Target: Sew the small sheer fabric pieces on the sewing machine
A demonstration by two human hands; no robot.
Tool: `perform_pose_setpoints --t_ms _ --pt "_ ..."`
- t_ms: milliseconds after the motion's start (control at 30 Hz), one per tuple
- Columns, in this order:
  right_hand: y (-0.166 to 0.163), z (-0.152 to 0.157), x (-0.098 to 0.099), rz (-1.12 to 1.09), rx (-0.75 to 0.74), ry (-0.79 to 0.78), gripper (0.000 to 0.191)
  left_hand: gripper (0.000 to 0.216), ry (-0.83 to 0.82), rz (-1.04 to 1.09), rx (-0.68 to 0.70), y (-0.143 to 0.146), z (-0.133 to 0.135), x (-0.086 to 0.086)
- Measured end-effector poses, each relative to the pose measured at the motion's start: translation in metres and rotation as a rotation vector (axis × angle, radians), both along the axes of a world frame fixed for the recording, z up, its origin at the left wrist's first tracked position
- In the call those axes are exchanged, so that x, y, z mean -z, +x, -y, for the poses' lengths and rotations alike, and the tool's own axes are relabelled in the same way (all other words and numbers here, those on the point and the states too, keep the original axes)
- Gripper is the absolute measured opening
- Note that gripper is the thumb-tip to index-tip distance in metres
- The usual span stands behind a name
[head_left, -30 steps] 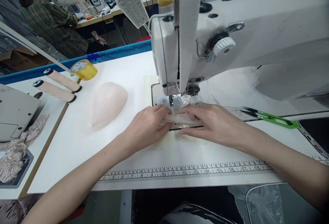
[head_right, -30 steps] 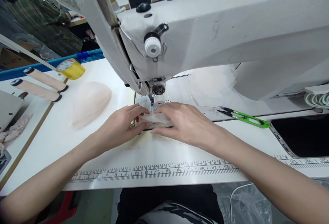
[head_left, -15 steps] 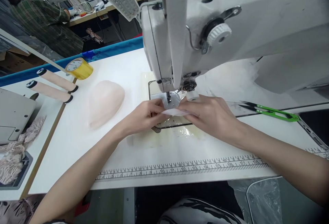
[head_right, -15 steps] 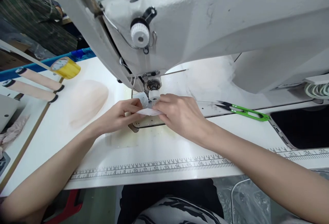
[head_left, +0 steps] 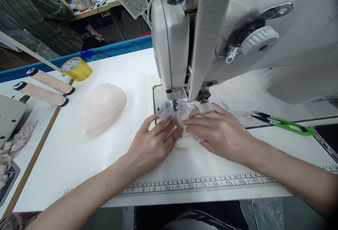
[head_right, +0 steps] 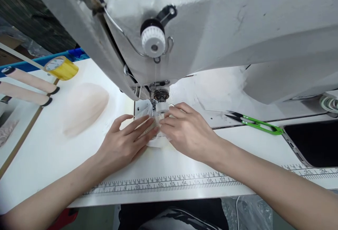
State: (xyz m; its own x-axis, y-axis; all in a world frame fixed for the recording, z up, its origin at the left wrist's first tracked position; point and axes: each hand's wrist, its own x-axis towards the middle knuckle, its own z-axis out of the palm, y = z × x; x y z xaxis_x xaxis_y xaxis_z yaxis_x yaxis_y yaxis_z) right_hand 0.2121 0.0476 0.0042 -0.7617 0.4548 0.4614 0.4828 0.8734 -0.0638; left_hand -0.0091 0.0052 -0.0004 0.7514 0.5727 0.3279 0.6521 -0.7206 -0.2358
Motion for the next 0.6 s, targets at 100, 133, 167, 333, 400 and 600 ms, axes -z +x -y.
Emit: perform_pose_setpoints --t_ms 100,133,167,333,400,600 --pt "0.0 -0.001 0.001 0.002 -0.005 0.009 0.027 0.032 -0.026 0.037 0.012 -0.001 -0.002 0.002" --pt "0.0 -0.001 0.001 -0.002 -0.007 0.012 0.027 0.032 -0.033 0.046 0.013 -0.002 -0.003 0.003" --pt "0.0 -0.002 0.002 -0.009 -0.009 0.014 0.027 0.032 -0.039 0.054 0.012 -0.002 -0.004 0.004" --pt "0.0 -0.009 0.006 -0.034 0.003 0.008 0.031 0.032 -0.058 0.083 -0.002 -0.003 -0.013 0.006" --pt "-0.001 -0.012 0.008 -0.028 0.016 0.02 0.035 0.033 -0.063 0.077 -0.015 -0.004 -0.017 0.007" --pt "-0.005 -0.021 0.014 0.008 0.077 0.085 0.033 0.034 -0.06 0.085 -0.051 -0.006 -0.03 0.01"
